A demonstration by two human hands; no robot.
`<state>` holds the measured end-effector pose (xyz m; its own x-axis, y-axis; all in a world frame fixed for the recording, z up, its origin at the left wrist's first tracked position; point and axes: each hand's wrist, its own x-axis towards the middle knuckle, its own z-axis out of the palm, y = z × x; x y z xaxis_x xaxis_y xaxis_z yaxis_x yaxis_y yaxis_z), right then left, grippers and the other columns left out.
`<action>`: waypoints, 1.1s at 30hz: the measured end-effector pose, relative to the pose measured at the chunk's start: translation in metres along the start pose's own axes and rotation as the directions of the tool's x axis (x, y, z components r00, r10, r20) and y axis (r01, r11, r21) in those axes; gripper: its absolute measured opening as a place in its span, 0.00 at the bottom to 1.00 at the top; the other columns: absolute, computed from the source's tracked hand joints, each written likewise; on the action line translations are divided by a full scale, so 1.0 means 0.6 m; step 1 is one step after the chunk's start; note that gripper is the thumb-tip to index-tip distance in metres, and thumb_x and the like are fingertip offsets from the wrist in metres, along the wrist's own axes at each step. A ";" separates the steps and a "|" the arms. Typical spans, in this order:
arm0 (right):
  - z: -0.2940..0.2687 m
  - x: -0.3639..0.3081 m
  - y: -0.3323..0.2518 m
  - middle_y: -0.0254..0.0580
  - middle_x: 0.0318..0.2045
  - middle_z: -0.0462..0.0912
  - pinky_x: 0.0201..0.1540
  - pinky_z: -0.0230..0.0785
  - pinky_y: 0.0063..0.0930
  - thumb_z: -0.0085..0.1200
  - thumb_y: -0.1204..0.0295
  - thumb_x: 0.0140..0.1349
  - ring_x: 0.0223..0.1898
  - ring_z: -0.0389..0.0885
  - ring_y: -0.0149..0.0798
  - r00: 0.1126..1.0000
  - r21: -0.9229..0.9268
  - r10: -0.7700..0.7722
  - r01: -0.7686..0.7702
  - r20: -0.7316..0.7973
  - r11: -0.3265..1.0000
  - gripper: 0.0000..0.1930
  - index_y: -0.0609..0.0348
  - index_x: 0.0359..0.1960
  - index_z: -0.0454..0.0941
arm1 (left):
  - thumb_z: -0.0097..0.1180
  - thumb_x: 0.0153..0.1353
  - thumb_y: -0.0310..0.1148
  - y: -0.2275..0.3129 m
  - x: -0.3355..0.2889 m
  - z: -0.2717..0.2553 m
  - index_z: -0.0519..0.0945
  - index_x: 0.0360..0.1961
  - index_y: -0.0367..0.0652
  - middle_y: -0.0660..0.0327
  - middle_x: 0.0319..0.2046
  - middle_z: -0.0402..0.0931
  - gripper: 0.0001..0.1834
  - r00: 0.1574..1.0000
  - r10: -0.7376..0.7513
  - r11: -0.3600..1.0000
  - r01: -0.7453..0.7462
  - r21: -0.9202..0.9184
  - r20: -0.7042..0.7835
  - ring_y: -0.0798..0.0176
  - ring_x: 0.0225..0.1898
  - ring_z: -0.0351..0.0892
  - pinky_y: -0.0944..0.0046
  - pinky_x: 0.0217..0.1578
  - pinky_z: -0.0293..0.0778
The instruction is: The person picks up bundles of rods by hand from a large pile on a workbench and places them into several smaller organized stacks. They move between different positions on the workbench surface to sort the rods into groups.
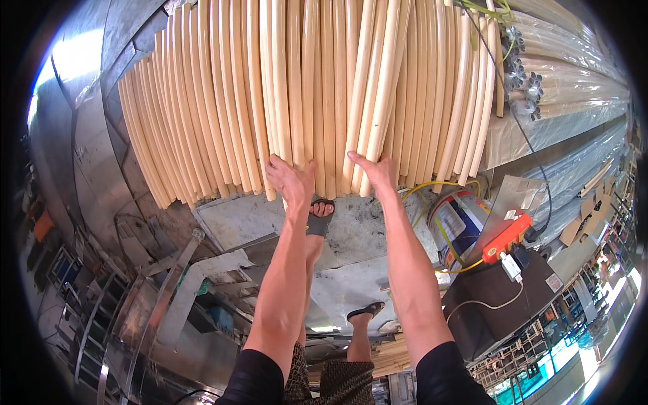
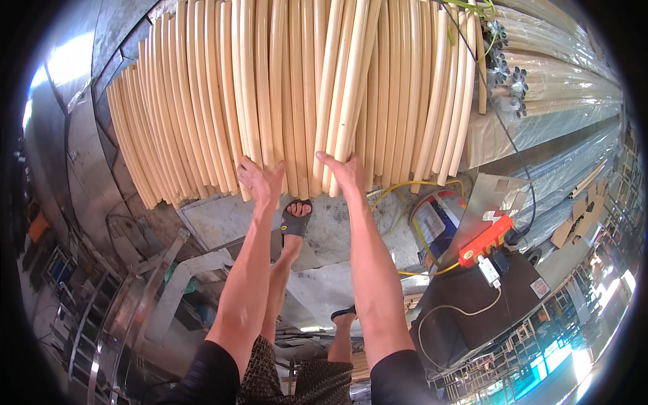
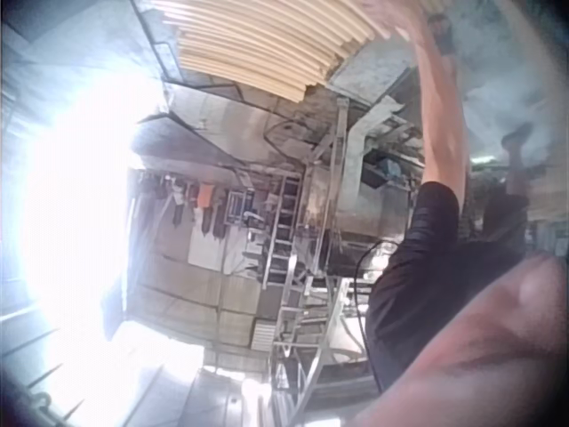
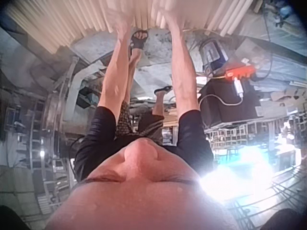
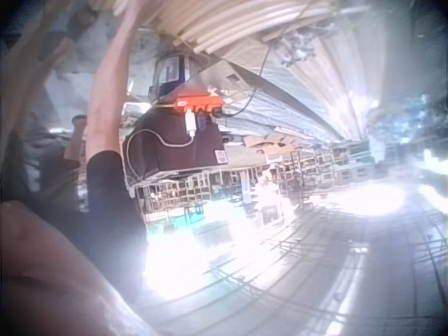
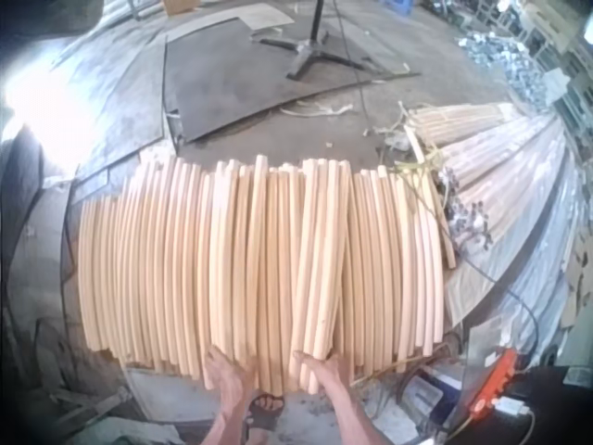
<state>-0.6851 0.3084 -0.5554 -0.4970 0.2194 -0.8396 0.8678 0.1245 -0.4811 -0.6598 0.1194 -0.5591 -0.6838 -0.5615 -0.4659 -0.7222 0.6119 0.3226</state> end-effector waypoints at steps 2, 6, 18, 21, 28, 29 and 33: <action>0.026 -0.007 0.019 0.59 0.37 0.84 0.44 0.75 0.36 0.73 0.55 0.42 0.39 0.84 0.46 0.991 -0.039 -0.117 0.115 -0.060 0.993 0.35 0.74 0.45 0.77 | 0.73 0.42 0.42 0.011 -0.005 -0.001 0.56 0.60 0.27 0.34 0.57 0.56 0.51 1.000 -0.025 0.999 0.025 0.045 0.003 0.34 0.60 0.55 0.41 0.59 0.59; 0.069 -0.044 0.010 0.53 0.36 0.85 0.45 0.74 0.34 0.72 0.52 0.43 0.38 0.84 0.44 0.975 -0.216 -0.193 0.166 -0.113 0.962 0.36 0.72 0.47 0.77 | 0.73 0.43 0.46 0.008 -0.002 -0.018 0.56 0.62 0.28 0.35 0.57 0.56 0.53 0.999 0.007 1.000 -0.007 0.011 0.046 0.35 0.60 0.56 0.41 0.58 0.60; 0.066 -0.015 -0.022 0.55 0.32 0.85 0.40 0.75 0.35 0.68 0.44 0.45 0.36 0.85 0.45 0.989 -0.204 -0.014 -0.016 -0.146 0.979 0.36 0.70 0.41 0.82 | 0.69 0.46 0.57 0.007 0.004 -0.051 0.55 0.66 0.28 0.37 0.61 0.56 0.58 0.963 -0.046 0.968 0.108 -0.225 0.264 0.38 0.62 0.61 0.47 0.58 0.66; 0.069 -0.027 -0.031 0.53 0.30 0.85 0.37 0.75 0.35 0.67 0.44 0.47 0.34 0.85 0.44 0.990 -0.251 -0.018 -0.017 -0.139 0.968 0.35 0.68 0.41 0.82 | 0.70 0.44 0.58 0.024 0.003 -0.046 0.55 0.66 0.28 0.37 0.60 0.57 0.59 0.964 -0.103 0.986 0.132 -0.103 0.246 0.38 0.62 0.62 0.46 0.57 0.66; 0.078 -0.050 -0.046 0.60 0.43 0.81 0.48 0.74 0.34 0.70 0.46 0.45 0.46 0.81 0.46 0.999 -0.043 0.045 -0.046 -0.012 0.998 0.44 0.78 0.51 0.73 | 0.71 0.44 0.57 0.027 0.011 -0.033 0.52 0.67 0.28 0.39 0.61 0.52 0.61 0.962 -0.159 0.968 0.196 -0.159 0.221 0.39 0.65 0.52 0.44 0.60 0.60; 0.077 -0.049 -0.037 0.59 0.44 0.81 0.48 0.74 0.33 0.71 0.48 0.45 0.45 0.81 0.45 1.000 -0.004 0.027 -0.027 0.004 1.000 0.43 0.76 0.51 0.73 | 0.70 0.45 0.56 0.025 0.007 -0.030 0.52 0.66 0.27 0.38 0.61 0.52 0.60 0.967 -0.139 0.973 0.173 -0.150 0.215 0.39 0.65 0.53 0.44 0.60 0.60; 0.089 -0.026 0.008 0.57 0.42 0.83 0.46 0.75 0.33 0.72 0.53 0.45 0.43 0.83 0.45 1.000 0.138 -0.021 0.024 -0.021 0.990 0.37 0.72 0.49 0.76 | 0.69 0.49 0.51 0.005 -0.008 0.002 0.55 0.64 0.24 0.37 0.58 0.57 0.54 0.995 0.054 0.979 -0.036 -0.202 0.086 0.39 0.61 0.58 0.43 0.59 0.61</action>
<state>-0.6733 0.2540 -0.5583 -0.5151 0.2366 -0.8238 0.8473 -0.0046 -0.5311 -0.6587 0.1246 -0.5572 -0.7106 -0.4775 -0.5168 -0.7033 0.5063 0.4991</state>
